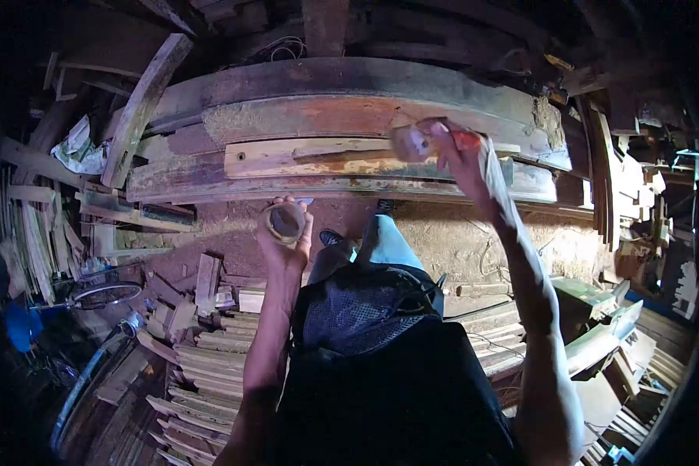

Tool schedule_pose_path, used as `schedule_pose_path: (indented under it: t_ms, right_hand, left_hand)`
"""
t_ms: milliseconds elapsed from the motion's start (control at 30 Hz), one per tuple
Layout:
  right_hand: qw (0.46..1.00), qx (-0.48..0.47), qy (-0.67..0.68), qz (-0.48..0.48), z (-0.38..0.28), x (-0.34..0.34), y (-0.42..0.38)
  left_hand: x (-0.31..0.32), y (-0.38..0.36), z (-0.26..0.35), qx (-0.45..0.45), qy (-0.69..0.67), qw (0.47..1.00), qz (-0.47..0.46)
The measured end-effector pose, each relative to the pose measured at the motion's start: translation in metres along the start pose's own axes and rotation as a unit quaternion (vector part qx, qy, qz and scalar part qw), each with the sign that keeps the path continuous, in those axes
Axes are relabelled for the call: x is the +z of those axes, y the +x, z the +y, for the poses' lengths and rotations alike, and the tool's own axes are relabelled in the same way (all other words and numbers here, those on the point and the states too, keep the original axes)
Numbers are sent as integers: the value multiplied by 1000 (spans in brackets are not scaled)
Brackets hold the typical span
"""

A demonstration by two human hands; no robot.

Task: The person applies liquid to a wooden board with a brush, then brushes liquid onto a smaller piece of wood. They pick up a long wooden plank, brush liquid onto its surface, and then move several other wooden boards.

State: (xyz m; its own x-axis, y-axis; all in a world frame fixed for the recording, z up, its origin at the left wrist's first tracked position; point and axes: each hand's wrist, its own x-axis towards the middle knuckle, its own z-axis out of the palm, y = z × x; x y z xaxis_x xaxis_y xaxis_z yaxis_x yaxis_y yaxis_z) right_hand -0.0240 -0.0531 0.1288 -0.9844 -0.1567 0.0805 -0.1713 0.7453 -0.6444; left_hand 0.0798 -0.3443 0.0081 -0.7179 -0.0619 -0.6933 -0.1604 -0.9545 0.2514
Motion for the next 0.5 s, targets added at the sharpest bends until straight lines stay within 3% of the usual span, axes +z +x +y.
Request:
schedule_pose_path:
  t_ms: [67,133,167,300,367,500]
  right_hand:
    - [996,-54,32,-69,-18,-4,-12]
    - [977,-53,187,-86,-57,-6,-21]
    - [980,-95,151,-86,-57,0,-23]
    - [964,-26,240,-109,-55,22,-13]
    - [883,98,455,-66,-40,40,1]
    - [873,78,477,-61,-5,109,33]
  left_hand:
    - [3,4,-7,10,-11,1000,-14]
    - [2,8,-11,-4,-34,998,-45]
    - [1,10,-12,-8,-55,996,-65]
    - [-5,23,-15,9,-76,994,-80]
    - [-4,27,-9,17,-70,996,-54]
    - [-11,30,3,50,-54,997,-4]
